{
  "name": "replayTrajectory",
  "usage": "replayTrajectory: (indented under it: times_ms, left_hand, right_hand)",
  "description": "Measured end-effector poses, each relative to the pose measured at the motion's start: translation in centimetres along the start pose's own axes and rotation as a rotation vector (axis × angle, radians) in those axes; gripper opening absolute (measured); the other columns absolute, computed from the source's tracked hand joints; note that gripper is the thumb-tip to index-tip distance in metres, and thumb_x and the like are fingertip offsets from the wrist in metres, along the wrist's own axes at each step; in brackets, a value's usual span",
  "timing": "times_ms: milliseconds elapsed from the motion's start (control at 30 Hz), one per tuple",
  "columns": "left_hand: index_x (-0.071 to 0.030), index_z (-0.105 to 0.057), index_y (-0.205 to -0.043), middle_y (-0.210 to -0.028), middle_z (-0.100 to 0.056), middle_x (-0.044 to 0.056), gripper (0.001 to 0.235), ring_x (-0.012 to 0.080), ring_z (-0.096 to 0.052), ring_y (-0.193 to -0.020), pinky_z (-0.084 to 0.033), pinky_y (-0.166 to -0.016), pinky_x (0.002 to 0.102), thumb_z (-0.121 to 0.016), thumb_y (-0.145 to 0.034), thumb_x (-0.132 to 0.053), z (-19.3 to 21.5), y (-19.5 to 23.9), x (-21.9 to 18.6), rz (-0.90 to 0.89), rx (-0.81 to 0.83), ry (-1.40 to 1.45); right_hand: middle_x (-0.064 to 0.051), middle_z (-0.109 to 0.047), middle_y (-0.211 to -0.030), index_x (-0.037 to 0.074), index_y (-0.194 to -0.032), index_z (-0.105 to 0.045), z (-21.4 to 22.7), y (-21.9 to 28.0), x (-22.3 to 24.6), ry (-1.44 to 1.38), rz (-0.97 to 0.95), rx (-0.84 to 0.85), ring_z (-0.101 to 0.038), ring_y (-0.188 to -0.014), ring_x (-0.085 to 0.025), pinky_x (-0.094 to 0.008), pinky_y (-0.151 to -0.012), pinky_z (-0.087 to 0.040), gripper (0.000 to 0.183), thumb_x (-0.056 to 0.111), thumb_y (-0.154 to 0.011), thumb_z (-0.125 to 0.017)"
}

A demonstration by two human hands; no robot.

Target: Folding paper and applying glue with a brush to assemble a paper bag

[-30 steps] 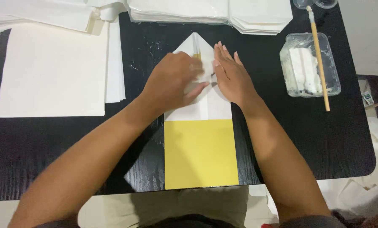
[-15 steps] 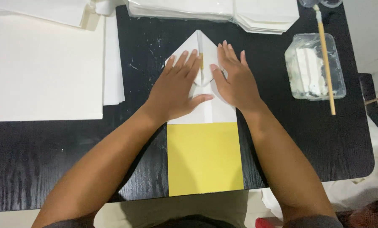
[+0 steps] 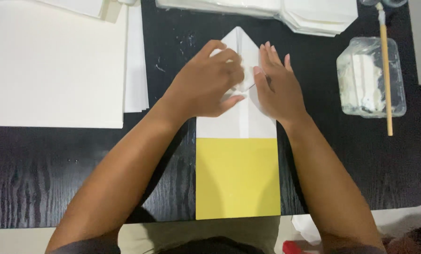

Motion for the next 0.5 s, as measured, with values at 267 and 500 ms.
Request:
replayTrajectory:
  times_ms: [267,500]
  left_hand:
    - [-0.031,-0.073,-0.088,-0.081,-0.071,-0.010,0.027,0.0206,-0.059,-0.098,-0.039,-0.090,0.043,-0.077,-0.080,-0.058,-1.7,-2.9,0.6,-0.191,0.248,-0.340]
    - [-0.028,-0.067,-0.079,-0.060,-0.050,0.002,0.015,0.0234,-0.055,-0.062,-0.036,-0.086,0.040,-0.077,-0.088,-0.020,-1.1,-3.7,0.3,-0.255,0.159,-0.272]
  right_hand:
    - [-0.028,-0.030,-0.165,-0.004,-0.158,-0.033,-0.8,0.2,-1.7,-0.007,0.101,-0.095,-0.027,-0.155,-0.040,-0.059,-0.124,-0.011,0.057,0.028,-0.111,-0.032]
    - [-0.027,-0.029,-0.165,-0.001,-0.159,-0.031,-1.1,0.4,-2.8,-0.026,0.145,-0.106,-0.026,-0.156,-0.039,-0.060,-0.126,-0.011,0.051,0.019,-0.113,-0.037]
Point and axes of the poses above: each hand's wrist, its own y-axis away from the middle knuckle, its own z-axis out of the back of the hand, x = y × z, the point moved 5 cm from there along -y, towards the middle knuckle
